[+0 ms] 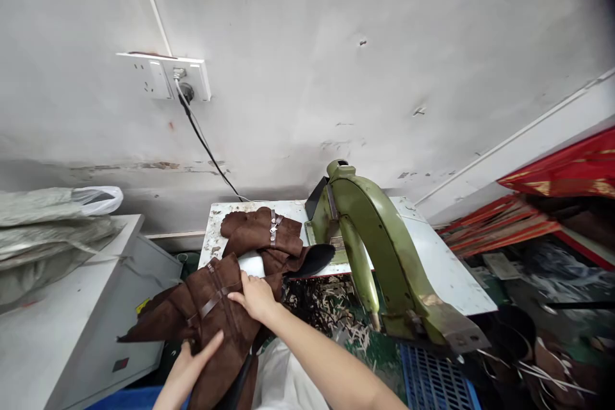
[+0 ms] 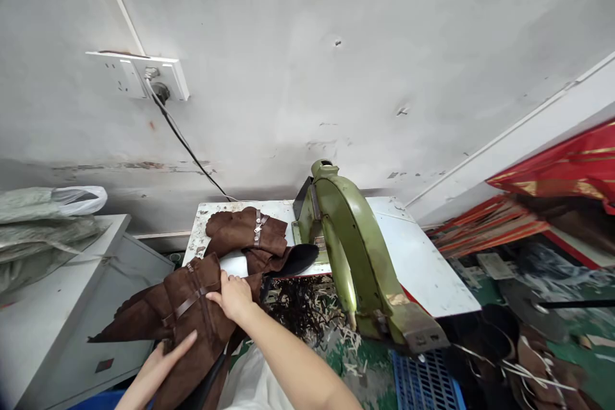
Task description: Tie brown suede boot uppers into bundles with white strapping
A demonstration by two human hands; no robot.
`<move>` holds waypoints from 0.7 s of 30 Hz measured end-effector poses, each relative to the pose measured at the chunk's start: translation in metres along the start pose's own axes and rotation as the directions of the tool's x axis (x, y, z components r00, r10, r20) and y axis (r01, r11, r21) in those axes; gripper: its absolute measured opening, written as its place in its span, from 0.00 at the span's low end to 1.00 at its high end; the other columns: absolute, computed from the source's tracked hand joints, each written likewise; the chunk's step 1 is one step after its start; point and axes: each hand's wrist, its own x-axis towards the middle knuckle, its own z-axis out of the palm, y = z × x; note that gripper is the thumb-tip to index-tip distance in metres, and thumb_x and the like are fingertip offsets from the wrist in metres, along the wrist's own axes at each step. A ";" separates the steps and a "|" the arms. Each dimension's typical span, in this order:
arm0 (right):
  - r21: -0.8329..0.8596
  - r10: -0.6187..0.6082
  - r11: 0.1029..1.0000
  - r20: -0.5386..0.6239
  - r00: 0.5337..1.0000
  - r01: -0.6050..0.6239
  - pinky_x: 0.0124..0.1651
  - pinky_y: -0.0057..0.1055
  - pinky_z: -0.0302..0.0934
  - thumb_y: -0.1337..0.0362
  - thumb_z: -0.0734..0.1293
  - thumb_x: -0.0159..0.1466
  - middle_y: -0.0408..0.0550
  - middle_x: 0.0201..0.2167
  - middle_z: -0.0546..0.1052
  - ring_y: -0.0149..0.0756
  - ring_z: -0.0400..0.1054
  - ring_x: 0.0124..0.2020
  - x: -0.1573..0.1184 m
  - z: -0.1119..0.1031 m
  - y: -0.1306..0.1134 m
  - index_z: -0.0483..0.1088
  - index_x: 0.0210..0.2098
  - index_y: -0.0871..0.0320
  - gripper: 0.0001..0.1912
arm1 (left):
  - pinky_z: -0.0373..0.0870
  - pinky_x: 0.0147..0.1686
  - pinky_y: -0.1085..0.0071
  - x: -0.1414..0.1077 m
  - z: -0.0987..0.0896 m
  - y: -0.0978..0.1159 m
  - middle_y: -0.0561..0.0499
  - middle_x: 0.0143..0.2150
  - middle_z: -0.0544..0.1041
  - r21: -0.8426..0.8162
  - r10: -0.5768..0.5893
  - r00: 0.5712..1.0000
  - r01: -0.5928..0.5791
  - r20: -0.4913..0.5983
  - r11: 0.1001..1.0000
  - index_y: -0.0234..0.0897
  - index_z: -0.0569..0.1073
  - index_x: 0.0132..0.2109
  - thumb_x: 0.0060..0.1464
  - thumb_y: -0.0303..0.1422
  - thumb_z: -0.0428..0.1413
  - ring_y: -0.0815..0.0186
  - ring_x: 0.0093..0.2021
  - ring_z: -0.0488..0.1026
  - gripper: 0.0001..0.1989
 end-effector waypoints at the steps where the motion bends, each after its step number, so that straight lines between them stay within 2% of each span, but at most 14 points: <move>1: 0.001 0.006 1.000 -0.006 1.000 -0.006 0.50 0.47 0.64 0.40 0.57 0.65 0.64 0.47 0.76 0.54 0.71 0.49 0.000 -0.001 -0.001 0.60 0.60 0.63 0.37 | 0.75 0.32 0.56 -0.005 -0.013 0.005 0.46 0.27 0.80 0.124 -0.046 0.998 0.042 0.033 0.991 0.40 0.78 0.34 0.53 0.53 0.52 0.47 0.33 0.79 0.21; 3: 0.002 0.017 1.000 -0.010 1.000 -0.017 0.51 0.47 0.64 0.40 0.58 0.65 0.64 0.48 0.75 0.54 0.71 0.50 -0.001 -0.003 -0.003 0.59 0.61 0.63 0.37 | 0.74 0.32 0.53 -0.008 -0.033 0.022 0.45 0.26 0.79 0.380 -0.093 0.993 0.059 0.072 0.923 0.42 0.76 0.27 0.53 0.54 0.50 0.44 0.32 0.79 0.23; 5: 0.009 0.025 1.000 0.000 1.000 -0.025 0.52 0.47 0.63 0.42 0.58 0.66 0.65 0.48 0.75 0.54 0.70 0.51 -0.003 -0.003 -0.004 0.57 0.62 0.63 0.36 | 0.73 0.41 0.51 0.002 -0.037 0.043 0.43 0.36 0.82 0.486 0.056 0.994 -0.093 0.092 0.869 0.43 0.79 0.36 0.58 0.49 0.47 0.45 0.41 0.79 0.21; 6: 0.020 0.030 0.999 0.006 1.000 -0.030 0.52 0.47 0.63 0.43 0.58 0.67 0.66 0.48 0.75 0.54 0.70 0.51 -0.004 -0.003 -0.003 0.57 0.62 0.64 0.35 | 0.69 0.50 0.50 0.010 -0.032 0.051 0.41 0.49 0.80 0.517 0.188 0.978 -0.209 0.094 0.830 0.44 0.78 0.47 0.56 0.47 0.52 0.46 0.51 0.75 0.19; 8: 0.084 -0.004 0.996 0.039 0.999 0.000 0.53 0.46 0.63 0.47 0.60 0.67 0.65 0.50 0.74 0.52 0.69 0.52 -0.005 -0.005 0.003 0.56 0.63 0.64 0.33 | 0.55 0.61 0.45 0.028 -0.011 0.059 0.36 0.66 0.63 0.594 0.294 0.951 -0.294 0.101 0.748 0.40 0.67 0.63 0.42 0.46 0.63 0.42 0.66 0.58 0.40; 10: 0.229 -0.130 0.968 0.109 0.986 0.102 0.53 0.43 0.63 0.52 0.61 0.67 0.60 0.51 0.75 0.48 0.70 0.51 0.001 -0.015 0.017 0.57 0.62 0.60 0.29 | 0.46 0.64 0.42 0.040 0.013 0.053 0.34 0.71 0.50 0.638 0.279 0.954 -0.281 0.107 0.717 0.37 0.59 0.68 0.36 0.45 0.67 0.41 0.70 0.47 0.52; 12: 0.357 -0.209 0.919 0.081 0.974 0.167 0.54 0.39 0.62 0.58 0.59 0.68 0.52 0.51 0.75 0.43 0.70 0.52 0.018 -0.037 0.040 0.62 0.60 0.55 0.22 | 0.44 0.64 0.41 0.046 0.030 0.041 0.34 0.71 0.47 0.645 0.258 0.960 -0.262 0.103 0.718 0.37 0.56 0.69 0.36 0.47 0.67 0.41 0.70 0.44 0.54; 13: 0.367 -0.175 0.916 0.008 0.985 0.160 0.55 0.39 0.61 0.60 0.58 0.68 0.51 0.52 0.75 0.42 0.68 0.53 0.031 -0.053 0.053 0.64 0.58 0.54 0.20 | 0.43 0.65 0.41 0.047 0.035 0.035 0.34 0.71 0.46 0.641 0.260 0.961 -0.261 0.098 0.722 0.38 0.55 0.69 0.36 0.49 0.67 0.41 0.70 0.44 0.55; 14: 0.333 -0.078 0.937 -0.099 0.992 0.107 0.58 0.41 0.59 0.61 0.59 0.68 0.52 0.54 0.73 0.43 0.66 0.56 0.046 -0.070 0.066 0.65 0.57 0.54 0.20 | 0.42 0.65 0.41 0.047 0.038 0.030 0.34 0.71 0.46 0.635 0.262 0.961 -0.259 0.091 0.728 0.38 0.55 0.69 0.35 0.49 0.67 0.41 0.70 0.44 0.56; 15: 0.275 0.051 0.961 -0.210 0.976 0.009 0.61 0.44 0.55 0.61 0.62 0.65 0.55 0.57 0.70 0.46 0.62 0.60 0.063 -0.088 0.077 0.65 0.58 0.56 0.22 | 0.41 0.65 0.41 0.047 0.039 0.026 0.35 0.71 0.45 0.626 0.263 0.961 -0.257 0.086 0.736 0.39 0.54 0.69 0.34 0.50 0.67 0.40 0.70 0.43 0.57; 16: 0.223 0.167 0.969 -0.248 0.954 -0.111 0.62 0.46 0.53 0.60 0.68 0.61 0.59 0.60 0.66 0.49 0.57 0.63 0.081 -0.106 0.087 0.63 0.60 0.58 0.28 | 0.41 0.65 0.40 0.047 0.040 0.022 0.35 0.72 0.45 0.616 0.264 0.961 -0.258 0.084 0.745 0.39 0.54 0.69 0.33 0.51 0.68 0.40 0.71 0.43 0.58; 17: 0.187 0.254 0.959 -0.222 0.941 -0.215 0.62 0.48 0.52 0.60 0.73 0.55 0.62 0.61 0.64 0.52 0.56 0.64 0.097 -0.122 0.096 0.62 0.60 0.61 0.36 | 0.40 0.65 0.40 0.048 0.041 0.020 0.35 0.72 0.45 0.604 0.263 0.961 -0.257 0.081 0.754 0.39 0.54 0.69 0.32 0.52 0.68 0.40 0.70 0.43 0.59; 19: 0.142 0.341 0.934 -0.085 0.936 -0.327 0.58 0.48 0.57 0.60 0.79 0.44 0.65 0.56 0.69 0.55 0.61 0.59 0.124 -0.147 0.105 0.64 0.58 0.64 0.44 | 0.40 0.65 0.39 0.050 0.044 0.017 0.34 0.72 0.45 0.580 0.263 0.962 -0.257 0.077 0.773 0.40 0.54 0.69 0.30 0.54 0.67 0.38 0.70 0.43 0.61; 21: 0.142 0.321 0.936 0.035 0.946 -0.323 0.51 0.42 0.63 0.61 0.80 0.39 0.60 0.45 0.76 0.50 0.70 0.49 0.139 -0.162 0.106 0.71 0.49 0.65 0.38 | 0.39 0.64 0.38 0.052 0.046 0.017 0.34 0.72 0.45 0.559 0.262 0.962 -0.257 0.073 0.788 0.40 0.53 0.70 0.30 0.55 0.67 0.37 0.70 0.43 0.62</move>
